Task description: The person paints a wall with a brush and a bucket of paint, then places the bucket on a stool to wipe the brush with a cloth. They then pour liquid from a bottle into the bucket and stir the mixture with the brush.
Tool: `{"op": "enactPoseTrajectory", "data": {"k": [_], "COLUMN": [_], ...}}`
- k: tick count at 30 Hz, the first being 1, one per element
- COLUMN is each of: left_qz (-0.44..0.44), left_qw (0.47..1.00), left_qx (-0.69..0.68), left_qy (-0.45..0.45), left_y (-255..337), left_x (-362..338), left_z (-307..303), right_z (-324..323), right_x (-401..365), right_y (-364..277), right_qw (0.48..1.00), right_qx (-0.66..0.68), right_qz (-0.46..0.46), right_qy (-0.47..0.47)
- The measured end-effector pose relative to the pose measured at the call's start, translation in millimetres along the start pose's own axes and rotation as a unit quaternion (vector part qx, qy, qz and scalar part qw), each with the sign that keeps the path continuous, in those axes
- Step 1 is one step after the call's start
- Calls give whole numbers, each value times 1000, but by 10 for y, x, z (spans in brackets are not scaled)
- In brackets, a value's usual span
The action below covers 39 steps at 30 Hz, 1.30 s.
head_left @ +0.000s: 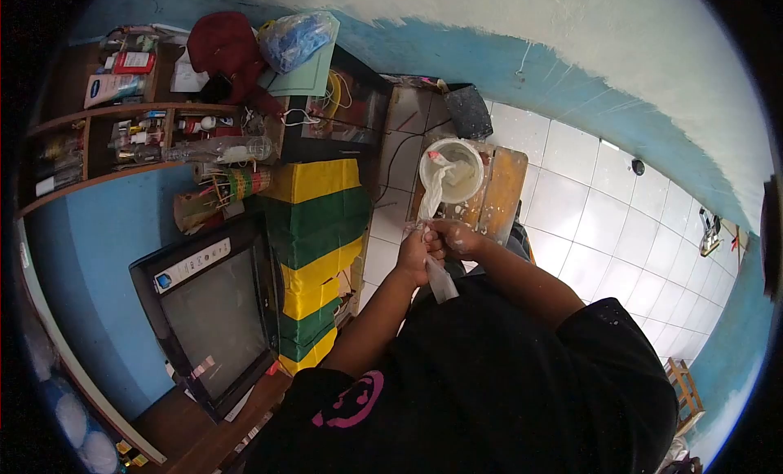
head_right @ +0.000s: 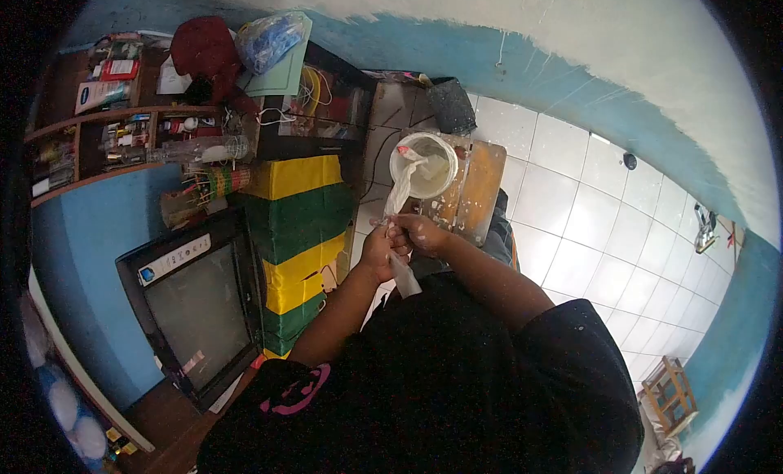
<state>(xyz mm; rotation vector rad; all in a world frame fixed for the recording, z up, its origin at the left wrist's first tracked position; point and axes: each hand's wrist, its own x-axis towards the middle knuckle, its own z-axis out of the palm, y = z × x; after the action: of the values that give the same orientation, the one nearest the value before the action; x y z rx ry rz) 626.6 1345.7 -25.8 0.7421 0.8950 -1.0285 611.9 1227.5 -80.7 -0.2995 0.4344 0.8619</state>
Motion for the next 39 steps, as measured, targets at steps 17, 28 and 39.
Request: {"op": "enactPoseTrajectory", "data": {"k": [17,28,39], "left_qz": [119,145,225], "left_qw": [949,936,869], "left_qx": [252,272,376], "left_qy": [148,172,228], "left_y": [-84,-156,-336], "left_x": [163,171,433], "left_z": [-144,-103,-375], "right_z": [-171,-266,-30], "right_x": [467,575,389], "right_y": [147,173,16], "right_qw": [926,974,983], "right_qx": [-312,-112,5], "right_qz": [-110,-90,-49], "right_qy": [184,175,180]}}
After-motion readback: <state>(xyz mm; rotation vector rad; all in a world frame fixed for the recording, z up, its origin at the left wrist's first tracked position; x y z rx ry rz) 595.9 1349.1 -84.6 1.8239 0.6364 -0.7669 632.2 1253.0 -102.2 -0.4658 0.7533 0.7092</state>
